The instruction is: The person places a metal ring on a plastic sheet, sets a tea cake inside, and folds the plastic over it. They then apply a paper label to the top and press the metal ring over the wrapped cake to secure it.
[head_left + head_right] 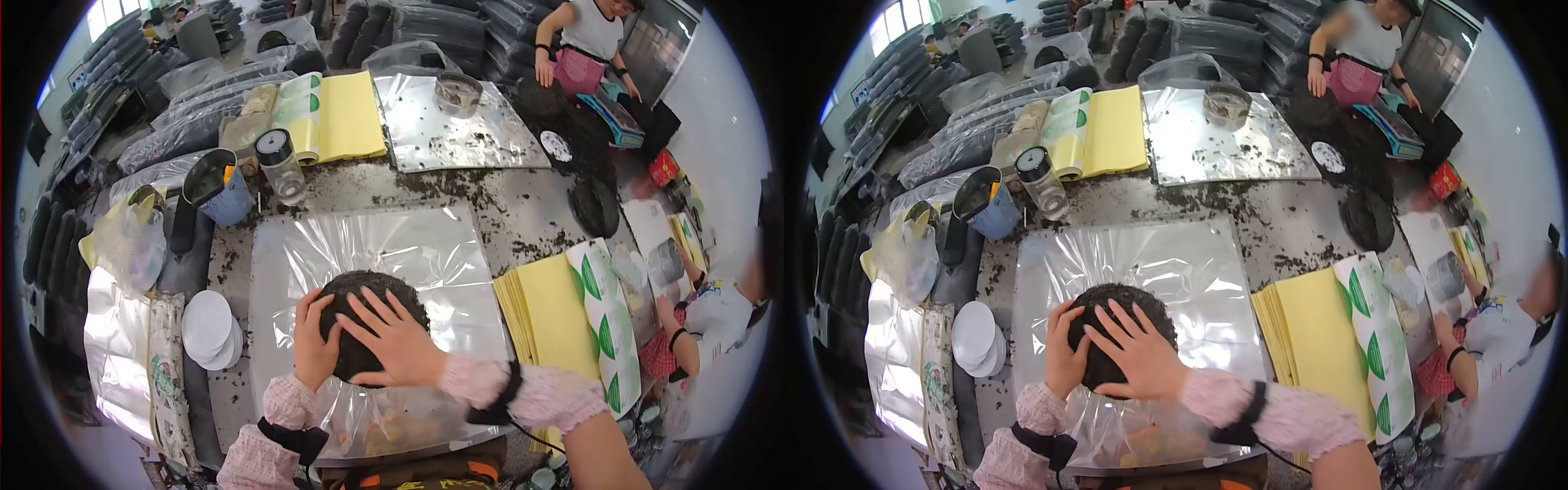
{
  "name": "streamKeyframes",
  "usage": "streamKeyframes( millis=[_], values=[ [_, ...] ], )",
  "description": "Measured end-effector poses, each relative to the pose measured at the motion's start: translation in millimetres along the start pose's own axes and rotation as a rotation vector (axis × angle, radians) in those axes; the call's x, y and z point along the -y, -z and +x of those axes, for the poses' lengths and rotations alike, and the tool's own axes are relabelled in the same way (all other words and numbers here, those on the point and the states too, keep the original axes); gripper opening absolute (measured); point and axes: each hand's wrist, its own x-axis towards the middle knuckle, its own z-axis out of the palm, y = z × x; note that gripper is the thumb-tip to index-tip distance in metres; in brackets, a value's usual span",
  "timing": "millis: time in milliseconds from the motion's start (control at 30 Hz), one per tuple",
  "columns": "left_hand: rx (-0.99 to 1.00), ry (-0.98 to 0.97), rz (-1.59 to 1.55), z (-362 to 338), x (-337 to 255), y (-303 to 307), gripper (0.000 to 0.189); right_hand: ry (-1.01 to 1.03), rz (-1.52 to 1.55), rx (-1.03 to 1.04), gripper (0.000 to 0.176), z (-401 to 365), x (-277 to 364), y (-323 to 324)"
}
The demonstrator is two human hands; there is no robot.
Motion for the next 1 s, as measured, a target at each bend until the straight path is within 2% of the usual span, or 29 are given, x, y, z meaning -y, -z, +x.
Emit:
streamKeyframes(
  millis=[33, 100, 133, 233, 267, 367, 400, 433, 500, 533, 600, 633, 700, 733, 767, 800, 833, 867, 967, 1000],
  values=[
    [0.035, -0.016, 0.126, -1, -1, -5, 0.041, -0.009, -0.088, 0.063, 0.087, 6, -7, -17],
    [0.073, -0.052, 0.387, 7, 2, -10, 0.038, -0.039, -0.072, 0.036, 0.087, 5, -13, -34],
    [0.154, -0.124, 0.666, 8, -7, -7, 0.047, -0.041, -0.065, 0.038, 0.086, 6, -16, -39],
    [0.406, -0.746, 0.674, 28, -15, -10, 0.059, -0.054, -0.145, 0.190, 0.087, 3, -22, -46],
    [0.490, -0.768, 0.754, 30, 5, -26, 0.084, -0.169, -0.085, 0.440, 0.087, 12, -16, -34],
    [0.658, -0.625, 0.560, 22, 18, -31, 0.100, -0.178, -0.181, 0.496, 0.085, 14, -18, -42],
    [0.687, -0.597, 0.510, 32, 22, -33, 0.105, -0.098, -0.154, 0.299, 0.083, 3, -32, -67],
    [0.671, -0.615, 0.546, 41, 16, -36, 0.106, -0.111, -0.207, 0.427, 0.083, 10, -30, -59],
    [0.758, -0.545, 0.587, 41, 9, -32, 0.109, -0.184, -0.121, 0.664, 0.083, 18, -31, -57],
    [0.671, -0.591, 0.642, 38, 10, -37, 0.111, -0.182, -0.127, 0.613, 0.083, 15, -29, -56],
    [0.717, -0.550, 0.558, 37, 9, -34, 0.110, -0.165, -0.147, 0.481, 0.082, 15, -25, -57],
    [0.732, -0.530, 0.516, 41, 5, -31, 0.110, -0.133, -0.114, 0.334, 0.078, 14, -27, -60],
    [0.654, -0.602, 0.362, 40, 10, -18, 0.072, -0.080, -0.041, 0.048, 0.069, 7, -33, -63],
    [0.524, -0.360, 0.176, 35, -10, 1, 0.058, -0.080, 0.361, -0.063, 0.059, 0, -44, -49],
    [0.281, -0.413, 0.244, 25, -38, 36, 0.054, -0.042, 0.227, -0.239, 0.054, -14, -44, -19],
    [0.104, -0.290, 0.360, 5, -24, 65, 0.054, -0.198, 0.074, -0.401, 0.056, -28, -28, 29],
    [-0.126, -0.152, 0.341, -12, -27, 83, 0.051, -0.401, -0.028, -0.505, 0.060, -54, -27, 54],
    [-0.354, -0.014, 0.319, -23, -26, 98, 0.048, -0.523, -0.294, -0.568, 0.053, -74, -30, 68],
    [0.592, 0.649, -0.325, -48, 16, 134, 0.045, -0.857, 0.587, 0.201, 0.047, -118, -45, 82],
    [0.615, 0.441, -0.309, -40, 15, 138, 0.045, -0.820, 0.756, -0.011, 0.044, -114, -47, 95]
  ],
)
